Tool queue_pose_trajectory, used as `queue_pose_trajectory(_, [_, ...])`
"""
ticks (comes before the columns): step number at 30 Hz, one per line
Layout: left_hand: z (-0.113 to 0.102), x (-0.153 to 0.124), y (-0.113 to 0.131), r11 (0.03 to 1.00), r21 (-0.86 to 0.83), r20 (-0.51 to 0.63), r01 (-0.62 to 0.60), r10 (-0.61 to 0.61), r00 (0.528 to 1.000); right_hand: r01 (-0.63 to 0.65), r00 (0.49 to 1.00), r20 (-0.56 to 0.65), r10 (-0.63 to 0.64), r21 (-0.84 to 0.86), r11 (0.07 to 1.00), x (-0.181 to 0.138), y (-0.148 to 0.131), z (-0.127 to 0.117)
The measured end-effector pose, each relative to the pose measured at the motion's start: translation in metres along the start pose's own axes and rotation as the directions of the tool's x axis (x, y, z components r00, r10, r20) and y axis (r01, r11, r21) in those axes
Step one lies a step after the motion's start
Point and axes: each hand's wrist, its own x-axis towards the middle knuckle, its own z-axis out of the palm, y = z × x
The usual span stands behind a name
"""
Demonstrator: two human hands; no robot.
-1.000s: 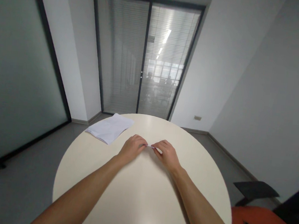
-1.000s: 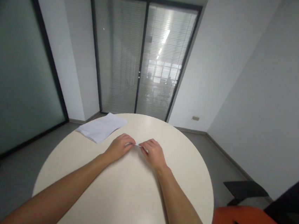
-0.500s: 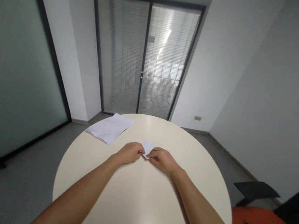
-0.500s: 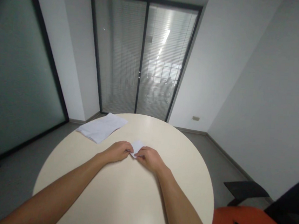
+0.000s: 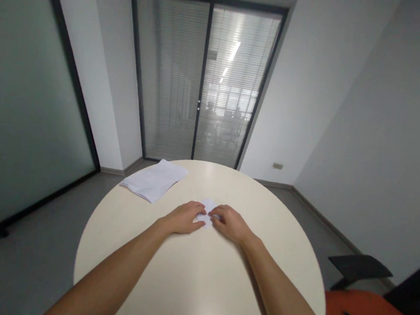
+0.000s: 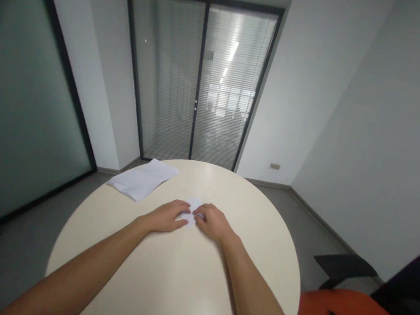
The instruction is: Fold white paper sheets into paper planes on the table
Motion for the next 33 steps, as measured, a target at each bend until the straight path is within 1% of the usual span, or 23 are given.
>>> queue_pose_trajectory(7, [0.006, -0.001, -0.001, 0.999, -0.042, 0.004, -0.001, 0.001, 1.000, -0.053, 0.999, 0.009, 0.053, 0.000, 0.999, 0.000, 0.007, -0.002])
queue_pose_trajectory(12, [0.013, -0.002, -0.004, 1.000, -0.007, 0.101, 0.028, -0.028, 0.995, -0.131, 0.991, 0.002, 0.131, 0.053, 0.990, 0.001, 0.016, -0.001])
queue_pose_trajectory(16, [0.013, -0.002, -0.001, 1.000, 0.029, 0.167, 0.001, -0.006, 0.986, -0.158, 0.987, -0.006, 0.160, 0.099, 0.982, 0.002, 0.019, 0.001])
queue_pose_trajectory(18, [0.011, -0.001, 0.001, 0.999, 0.036, 0.195, -0.023, 0.016, 0.981, -0.126, 0.991, -0.025, 0.128, 0.066, 0.990, 0.002, 0.018, 0.001])
queue_pose_trajectory(21, [0.009, 0.000, 0.003, 0.998, 0.003, 0.206, -0.067, 0.065, 0.976, 0.003, 1.000, -0.027, -0.004, -0.021, 1.000, 0.001, 0.020, 0.004])
queue_pose_trajectory(23, [0.007, 0.001, 0.006, 0.997, 0.006, 0.212, -0.081, 0.077, 0.974, 0.064, 0.998, -0.017, -0.065, -0.069, 0.996, 0.001, 0.024, 0.008])
queue_pose_trajectory(26, [0.005, 0.002, 0.008, 0.994, 0.070, 0.251, -0.086, 0.066, 0.966, 0.073, 0.997, 0.011, -0.072, -0.109, 0.991, -0.001, 0.032, 0.014])
queue_pose_trajectory(29, [0.005, 0.003, 0.009, 0.986, 0.143, 0.309, -0.088, 0.040, 0.950, 0.030, 0.996, 0.084, -0.020, -0.123, 0.992, -0.003, 0.038, 0.017])
queue_pose_trajectory(33, [0.008, 0.004, 0.008, 0.979, 0.195, 0.351, -0.062, -0.011, 0.936, -0.126, 0.971, 0.188, 0.151, -0.140, 0.982, -0.006, 0.039, 0.015])
